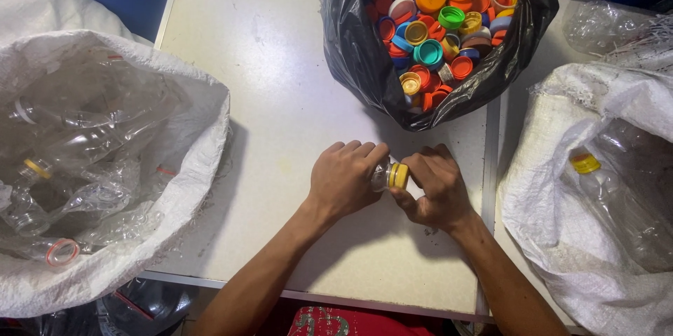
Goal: Sorting plastic bottles and their corresponding caps into bags.
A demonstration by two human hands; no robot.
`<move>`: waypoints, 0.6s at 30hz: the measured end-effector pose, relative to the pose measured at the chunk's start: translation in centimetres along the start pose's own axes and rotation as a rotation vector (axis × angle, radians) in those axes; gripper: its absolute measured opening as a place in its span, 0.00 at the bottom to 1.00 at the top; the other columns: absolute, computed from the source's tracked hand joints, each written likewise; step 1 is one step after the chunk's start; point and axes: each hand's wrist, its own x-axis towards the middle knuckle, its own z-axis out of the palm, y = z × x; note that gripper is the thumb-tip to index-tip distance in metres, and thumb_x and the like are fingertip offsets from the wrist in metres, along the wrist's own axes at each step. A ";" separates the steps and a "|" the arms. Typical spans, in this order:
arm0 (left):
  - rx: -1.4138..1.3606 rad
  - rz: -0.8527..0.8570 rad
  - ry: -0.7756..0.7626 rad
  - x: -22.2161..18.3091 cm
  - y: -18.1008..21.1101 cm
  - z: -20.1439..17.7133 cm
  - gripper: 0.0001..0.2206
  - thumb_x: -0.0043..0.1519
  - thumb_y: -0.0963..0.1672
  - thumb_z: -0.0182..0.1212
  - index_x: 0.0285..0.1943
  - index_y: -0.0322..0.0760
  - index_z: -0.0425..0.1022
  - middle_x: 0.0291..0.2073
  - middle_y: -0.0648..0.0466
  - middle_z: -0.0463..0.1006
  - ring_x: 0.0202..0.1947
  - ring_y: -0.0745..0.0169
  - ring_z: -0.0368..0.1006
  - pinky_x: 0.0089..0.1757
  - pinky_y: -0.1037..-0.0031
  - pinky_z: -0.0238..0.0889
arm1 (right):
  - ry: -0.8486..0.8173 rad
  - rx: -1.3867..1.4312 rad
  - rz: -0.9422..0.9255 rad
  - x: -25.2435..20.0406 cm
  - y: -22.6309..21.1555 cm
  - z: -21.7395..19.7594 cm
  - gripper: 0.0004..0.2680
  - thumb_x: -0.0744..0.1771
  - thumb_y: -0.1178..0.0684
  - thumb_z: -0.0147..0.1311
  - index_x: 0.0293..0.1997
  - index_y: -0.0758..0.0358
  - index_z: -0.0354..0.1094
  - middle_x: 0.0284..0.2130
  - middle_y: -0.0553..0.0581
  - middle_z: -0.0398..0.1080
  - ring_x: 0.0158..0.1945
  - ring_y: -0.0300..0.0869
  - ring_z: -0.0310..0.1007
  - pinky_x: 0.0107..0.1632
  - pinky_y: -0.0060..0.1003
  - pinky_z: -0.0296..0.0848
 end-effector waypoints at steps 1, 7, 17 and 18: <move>-0.035 -0.026 0.033 -0.1 0.3 0.0 0.20 0.47 0.47 0.78 0.45 0.38 0.76 0.27 0.53 0.79 0.25 0.59 0.74 0.31 0.66 0.66 | 0.034 0.070 0.057 0.1 -0.3 0.0 0.21 0.71 0.30 0.41 0.35 0.60 0.65 0.21 0.52 0.67 0.23 0.40 0.68 0.34 0.41 0.69; -0.029 -0.052 0.206 -0.2 1.1 0.4 0.16 0.49 0.44 0.74 0.43 0.36 0.75 0.25 0.53 0.78 0.23 0.61 0.72 0.28 0.68 0.63 | 0.006 0.222 0.358 -0.8 -0.4 1.4 0.21 0.69 0.28 0.37 0.27 0.56 0.61 0.14 0.48 0.62 0.17 0.36 0.64 0.21 0.35 0.63; -0.483 -0.116 -0.548 0.6 3.5 -5.7 0.16 0.50 0.50 0.68 0.43 0.43 0.77 0.22 0.53 0.81 0.24 0.58 0.79 0.31 0.67 0.72 | 0.384 -0.193 -0.267 0.0 -1.0 -1.5 0.17 0.70 0.36 0.38 0.30 0.57 0.59 0.20 0.51 0.59 0.23 0.42 0.59 0.31 0.42 0.56; -0.443 -0.100 -0.557 0.8 3.4 -6.1 0.16 0.50 0.51 0.69 0.42 0.43 0.78 0.23 0.53 0.81 0.25 0.56 0.79 0.31 0.65 0.71 | 0.395 -0.179 -0.309 0.2 -0.7 -1.3 0.17 0.70 0.35 0.39 0.30 0.57 0.59 0.20 0.51 0.59 0.22 0.41 0.58 0.30 0.41 0.56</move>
